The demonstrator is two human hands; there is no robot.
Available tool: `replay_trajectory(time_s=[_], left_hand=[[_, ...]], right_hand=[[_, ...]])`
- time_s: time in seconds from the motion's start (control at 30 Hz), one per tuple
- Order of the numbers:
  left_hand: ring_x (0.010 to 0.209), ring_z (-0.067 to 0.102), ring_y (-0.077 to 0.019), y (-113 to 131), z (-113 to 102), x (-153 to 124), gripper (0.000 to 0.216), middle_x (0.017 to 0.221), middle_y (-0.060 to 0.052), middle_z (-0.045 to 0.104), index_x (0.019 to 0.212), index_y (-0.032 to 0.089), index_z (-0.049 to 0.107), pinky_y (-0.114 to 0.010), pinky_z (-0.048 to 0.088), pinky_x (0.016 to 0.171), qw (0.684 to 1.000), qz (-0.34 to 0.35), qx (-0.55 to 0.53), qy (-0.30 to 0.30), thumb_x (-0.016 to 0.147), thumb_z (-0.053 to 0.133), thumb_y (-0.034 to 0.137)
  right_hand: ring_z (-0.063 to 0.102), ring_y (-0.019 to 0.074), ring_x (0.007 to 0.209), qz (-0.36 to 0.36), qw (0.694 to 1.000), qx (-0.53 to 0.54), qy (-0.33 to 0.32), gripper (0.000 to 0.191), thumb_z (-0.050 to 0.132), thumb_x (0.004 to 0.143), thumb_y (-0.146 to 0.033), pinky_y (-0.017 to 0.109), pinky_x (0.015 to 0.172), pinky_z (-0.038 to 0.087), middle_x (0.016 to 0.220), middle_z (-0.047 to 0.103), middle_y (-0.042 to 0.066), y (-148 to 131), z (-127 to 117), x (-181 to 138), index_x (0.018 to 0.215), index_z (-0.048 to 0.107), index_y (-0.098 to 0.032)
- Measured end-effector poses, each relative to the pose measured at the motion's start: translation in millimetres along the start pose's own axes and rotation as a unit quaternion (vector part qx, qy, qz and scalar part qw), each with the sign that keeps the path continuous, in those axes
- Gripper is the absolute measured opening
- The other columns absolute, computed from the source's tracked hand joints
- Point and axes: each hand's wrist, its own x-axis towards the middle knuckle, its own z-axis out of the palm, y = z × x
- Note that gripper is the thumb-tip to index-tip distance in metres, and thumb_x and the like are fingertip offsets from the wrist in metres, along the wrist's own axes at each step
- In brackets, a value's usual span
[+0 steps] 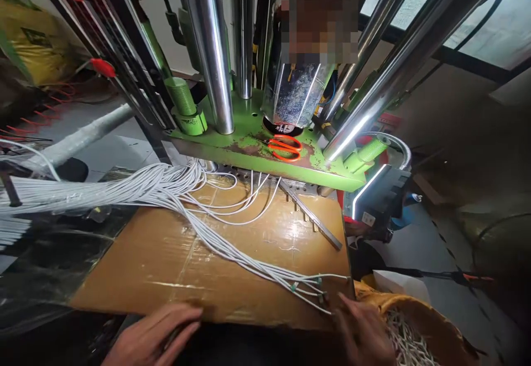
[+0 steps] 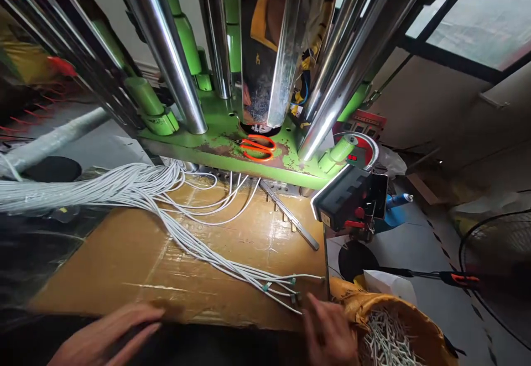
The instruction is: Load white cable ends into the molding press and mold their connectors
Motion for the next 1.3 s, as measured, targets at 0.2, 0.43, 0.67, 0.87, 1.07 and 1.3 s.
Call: replay_trajectory(time_s=[0.2, 0.43, 0.67, 0.87, 1.07, 1.3], left_hand=[[0.115, 0.055, -0.0239, 19.8, 9.3, 106.1, 0.048, 0.118, -0.007, 0.065, 0.132, 0.021, 0.054, -0.047, 0.029, 0.11, 0.961, 0.218, 0.171, -0.015, 0.089, 0.042, 0.002], [0.08, 0.059, -0.0167, 28.4, -16.0, 163.6, 0.014, 0.088, -0.001, 0.067, 0.089, 0.018, 0.068, -0.025, 0.04, 0.071, 0.967, -0.014, -0.085, -0.24, 0.086, 0.055, 0.022], [0.076, 0.053, -0.0161, 25.2, -18.1, 193.3, 0.036, 0.079, -0.002, 0.059, 0.068, 0.014, 0.064, -0.025, 0.036, 0.071, 0.955, -0.022, -0.139, -0.261, 0.09, 0.048, 0.037], [0.072, 0.051, -0.0148, 29.3, -20.4, 189.1, 0.036, 0.075, 0.0, 0.057, 0.076, 0.016, 0.065, -0.024, 0.036, 0.069, 0.96, -0.022, -0.138, -0.242, 0.094, 0.042, 0.037], [0.086, 0.058, -0.0173, 41.0, -28.2, 179.0, 0.034, 0.093, -0.003, 0.067, 0.101, 0.021, 0.071, -0.026, 0.039, 0.078, 0.974, 0.042, -0.104, -0.198, 0.097, 0.04, 0.033], [0.079, 0.059, -0.0172, 46.5, -47.4, 152.1, 0.037, 0.083, -0.002, 0.068, 0.088, 0.024, 0.073, -0.023, 0.041, 0.075, 0.92, 0.018, -0.152, -0.36, 0.095, 0.045, 0.046]], right_hand=[[0.064, 0.0191, 0.078, -0.235, 0.969, -0.065, -0.027, 0.034, 0.046, 0.086, -0.005, 0.035, 0.075, 0.049, 0.084, 0.073, 0.006, -69.9, 41.9, 85.0, 0.115, 0.063, -0.013], [0.06, 0.0237, 0.102, -0.196, 0.98, -0.018, 0.027, 0.039, 0.061, 0.08, -0.011, 0.041, 0.089, 0.049, 0.103, 0.069, 0.01, -59.6, 5.6, 127.3, 0.119, 0.06, -0.015], [0.068, 0.0148, 0.074, -0.097, 0.977, 0.187, -0.035, 0.028, 0.056, 0.085, -0.013, 0.024, 0.065, 0.057, 0.084, 0.073, 0.003, -84.5, 33.0, 93.7, 0.111, 0.061, -0.02], [0.07, 0.0172, 0.068, -0.029, 0.949, 0.285, -0.13, 0.02, 0.053, 0.085, -0.018, 0.026, 0.06, 0.055, 0.078, 0.074, 0.003, -109.8, 51.1, 87.9, 0.1, 0.067, -0.019], [0.061, 0.0146, 0.058, 0.219, 0.807, 0.492, -0.243, 0.03, 0.05, 0.088, -0.04, 0.028, 0.057, 0.047, 0.07, 0.067, 0.002, -143.9, 60.0, 96.9, 0.104, 0.067, -0.021], [0.026, 0.0004, 0.038, 0.456, 0.467, 0.753, -0.088, 0.037, 0.075, 0.069, -0.047, 0.016, 0.039, 0.019, 0.049, 0.038, -0.013, -115.8, 54.5, 117.1, 0.075, 0.052, -0.018]])
